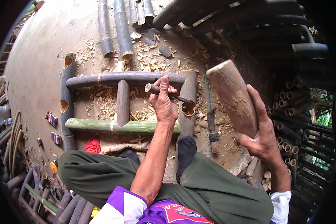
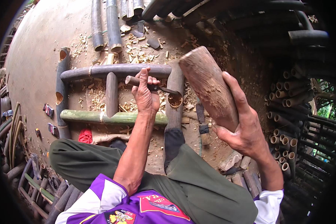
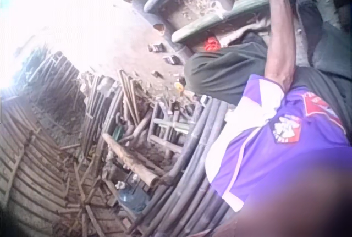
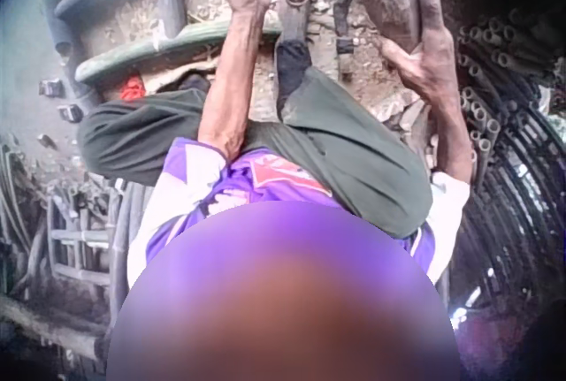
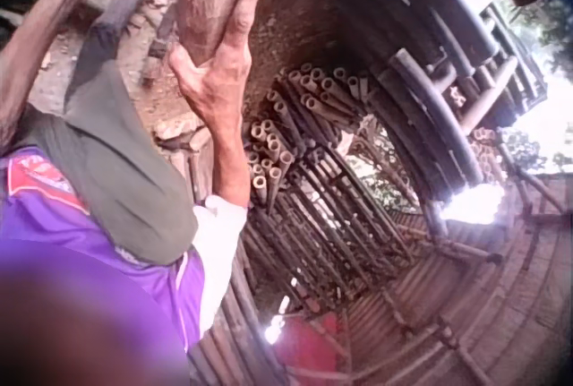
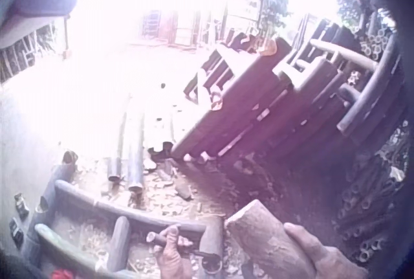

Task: The person sits on the ground and uses a chisel and wooden mallet to carve a hole into a bamboo pole. They repeatedly strike the chisel to remove material and occasionally clear debris from the opening.

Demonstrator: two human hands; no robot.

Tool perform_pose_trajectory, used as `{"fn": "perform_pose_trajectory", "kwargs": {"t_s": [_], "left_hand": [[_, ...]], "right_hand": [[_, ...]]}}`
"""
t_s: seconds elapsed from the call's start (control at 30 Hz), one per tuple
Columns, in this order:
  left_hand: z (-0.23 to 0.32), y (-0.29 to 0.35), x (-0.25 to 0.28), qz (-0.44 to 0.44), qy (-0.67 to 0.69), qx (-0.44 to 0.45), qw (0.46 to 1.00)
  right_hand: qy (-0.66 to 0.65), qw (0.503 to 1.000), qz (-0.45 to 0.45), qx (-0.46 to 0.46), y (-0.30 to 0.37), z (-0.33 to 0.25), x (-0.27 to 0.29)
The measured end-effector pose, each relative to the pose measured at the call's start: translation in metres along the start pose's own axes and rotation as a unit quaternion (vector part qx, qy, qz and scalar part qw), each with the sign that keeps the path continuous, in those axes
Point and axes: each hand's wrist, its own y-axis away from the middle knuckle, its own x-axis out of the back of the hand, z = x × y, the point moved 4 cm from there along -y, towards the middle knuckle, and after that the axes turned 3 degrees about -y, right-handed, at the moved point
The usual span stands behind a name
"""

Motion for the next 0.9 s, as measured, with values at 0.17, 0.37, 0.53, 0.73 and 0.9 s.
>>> {"fn": "perform_pose_trajectory", "kwargs": {"t_s": [0.17,0.37,0.53,0.73,0.9], "left_hand": [[-0.013,-0.001,0.012,0.030,0.053,0.048,0.997],[-0.024,0.016,0.018,0.030,0.067,0.014,0.997],[-0.043,0.036,0.020,-0.081,0.038,0.018,0.996],[-0.045,0.050,0.022,-0.167,0.014,0.095,0.981],[-0.059,0.050,0.013,-0.208,-0.033,0.085,0.974]], "right_hand": [[0.057,0.991,-0.073,0.097,-0.070,-0.041,-0.015],[0.063,0.970,-0.094,0.213,-0.118,-0.082,-0.050],[0.256,0.913,-0.213,0.237,-0.127,-0.056,-0.096],[0.276,0.891,-0.203,0.298,-0.131,-0.115,-0.094],[0.402,0.862,-0.229,0.207,-0.113,-0.082,-0.102]]}}
